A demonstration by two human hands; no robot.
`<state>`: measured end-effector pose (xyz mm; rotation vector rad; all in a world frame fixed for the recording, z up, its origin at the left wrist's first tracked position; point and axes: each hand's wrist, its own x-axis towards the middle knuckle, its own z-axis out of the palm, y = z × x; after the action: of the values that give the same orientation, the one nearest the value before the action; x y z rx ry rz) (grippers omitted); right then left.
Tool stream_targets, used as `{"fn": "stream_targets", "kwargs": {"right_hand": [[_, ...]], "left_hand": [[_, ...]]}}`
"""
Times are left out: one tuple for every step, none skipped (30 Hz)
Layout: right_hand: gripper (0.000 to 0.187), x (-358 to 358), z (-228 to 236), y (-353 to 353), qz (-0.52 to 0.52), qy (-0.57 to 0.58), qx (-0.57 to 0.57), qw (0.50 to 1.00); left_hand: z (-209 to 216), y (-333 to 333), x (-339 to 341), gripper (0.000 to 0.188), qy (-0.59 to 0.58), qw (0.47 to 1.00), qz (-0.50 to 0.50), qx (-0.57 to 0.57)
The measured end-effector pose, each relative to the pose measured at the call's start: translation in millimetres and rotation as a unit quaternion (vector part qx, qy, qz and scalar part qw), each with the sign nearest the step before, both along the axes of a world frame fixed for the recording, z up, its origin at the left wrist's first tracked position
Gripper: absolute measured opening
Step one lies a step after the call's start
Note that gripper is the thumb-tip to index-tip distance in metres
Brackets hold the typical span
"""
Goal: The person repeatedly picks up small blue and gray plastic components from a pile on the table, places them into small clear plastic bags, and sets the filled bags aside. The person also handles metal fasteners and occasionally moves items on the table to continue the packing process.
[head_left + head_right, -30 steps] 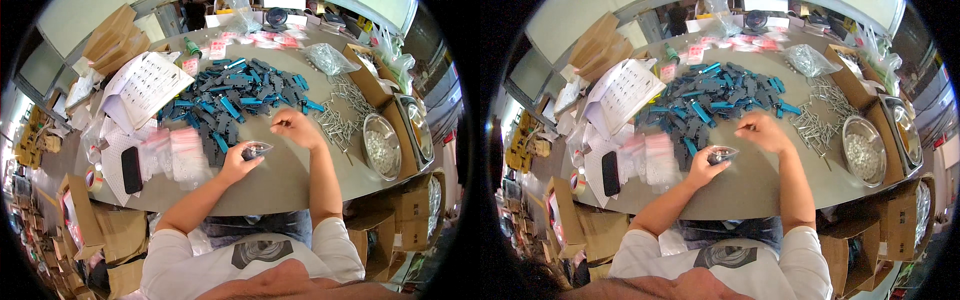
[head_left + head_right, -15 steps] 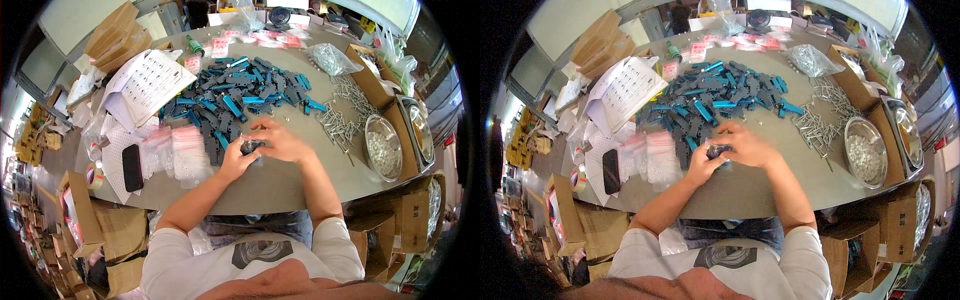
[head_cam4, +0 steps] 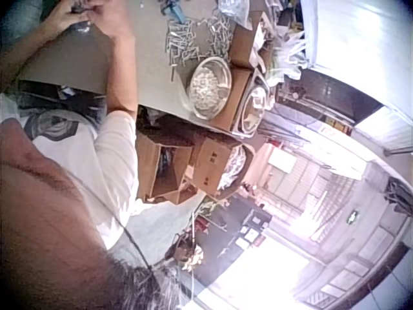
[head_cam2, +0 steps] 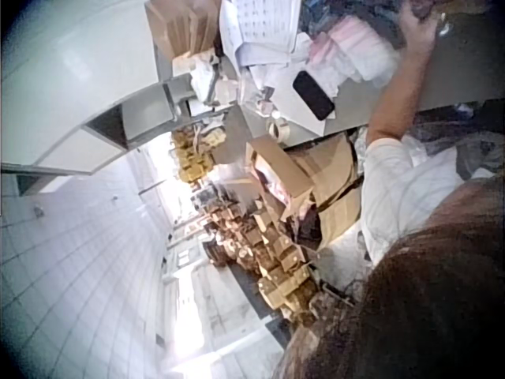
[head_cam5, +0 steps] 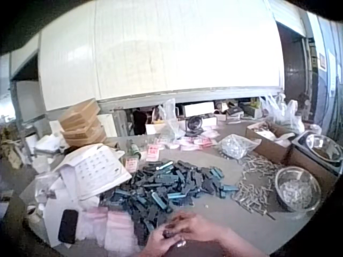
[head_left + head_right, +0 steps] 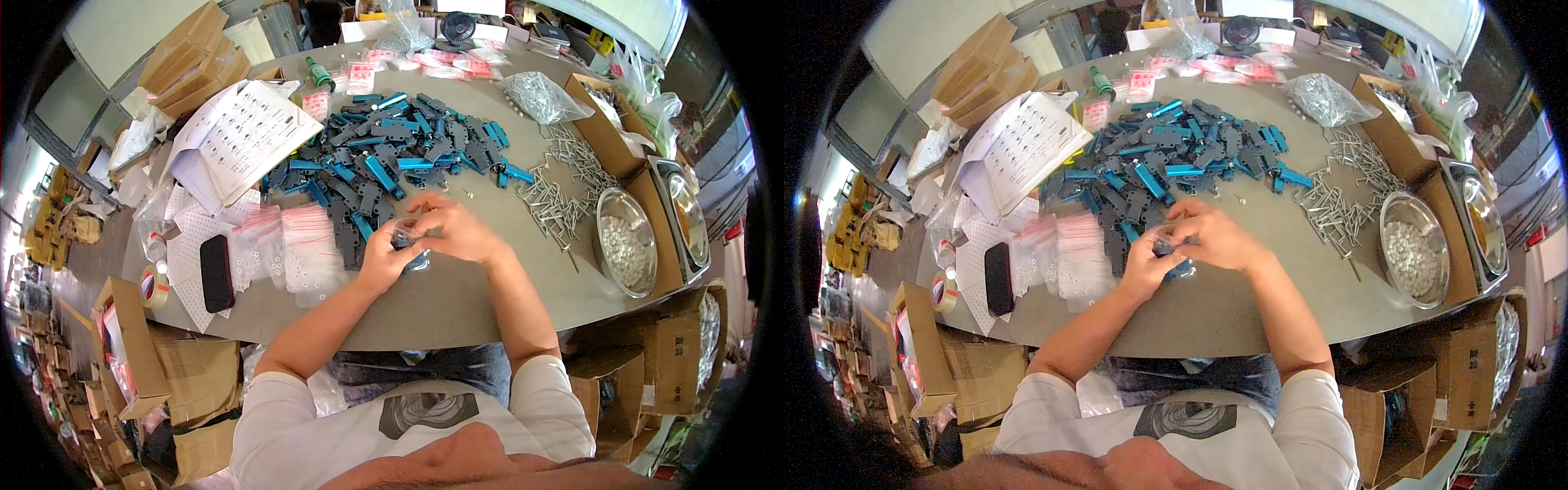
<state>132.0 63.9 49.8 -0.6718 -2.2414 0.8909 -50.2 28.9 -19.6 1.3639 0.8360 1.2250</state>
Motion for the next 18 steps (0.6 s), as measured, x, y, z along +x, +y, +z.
{"fn": "stream_targets", "kwargs": {"right_hand": [[0.024,2,1,1,-0.004,-0.01,0.006,1.0],[0.025,4,2,1,-0.007,-0.02,0.011,1.0],[0.025,6,3,1,-0.012,-0.03,0.017,0.999],[0.025,8,4,2,-0.008,-0.007,0.012,1.0],[0.024,10,5,2,-0.005,0.017,0.007,1.0],[0.023,13,7,2,-0.002,0.04,0.002,0.999],[0.023,18,16,1,-0.074,0.017,-0.032,0.997],[0.022,27,29,-1,-0.144,-0.006,-0.067,0.987],[0.022,38,35,-3,-0.214,-0.029,-0.101,0.971],[0.022,55,30,-3,-0.297,-0.037,-0.071,0.951],[0.023,76,21,-4,-0.379,-0.046,-0.041,0.924],[0.024,93,13,-9,-0.472,-0.106,-0.018,0.875],[0.023,116,-3,-14,-0.521,-0.16,0.019,0.838],[0.023,135,-14,-24,-0.569,-0.244,0.046,0.784],[0.022,155,-31,-31,-0.591,-0.272,0.07,0.756],[0.022,167,-41,-38,-0.604,-0.296,0.064,0.738],[0.022,175,-48,-45,-0.615,-0.317,0.056,0.72],[0.021,182,-53,-50,-0.625,-0.338,0.049,0.702]], "left_hand": [[1,0,-1,0.036,-0.013,1.0,0.0,-0.016],[3,0,-1,0.036,-0.026,0.999,0.0,-0.032],[5,0,-1,0.036,-0.025,0.999,0.001,-0.039],[9,-1,0,0.036,-0.024,0.999,0.001,-0.046],[11,-2,1,0.036,-0.023,0.998,0.001,-0.053],[13,-2,2,0.035,-0.022,0.998,-0.002,-0.062],[14,-4,1,0.034,-0.021,0.997,-0.002,-0.071],[14,-5,1,0.033,-0.021,0.997,-0.001,-0.08],[11,-6,0,0.034,0.0,0.998,0.006,-0.055],[7,-5,0,0.034,0.018,0.999,0.008,-0.029],[5,-3,1,0.035,0.036,0.999,0.01,-0.003],[8,-4,2,0.034,0.029,0.999,0.001,-0.014],[14,-6,3,0.034,0.02,0.999,-0.01,-0.024],[16,-8,4,0.033,0.011,0.999,-0.019,-0.035],[14,-9,5,0.032,-0.008,0.999,-0.01,-0.044],[12,-9,6,0.031,0.003,0.999,-0.005,-0.038],[10,-10,6,0.031,0.017,0.999,0.003,-0.031],[8,-10,7,0.031,0.03,0.999,0.01,-0.025]]}}
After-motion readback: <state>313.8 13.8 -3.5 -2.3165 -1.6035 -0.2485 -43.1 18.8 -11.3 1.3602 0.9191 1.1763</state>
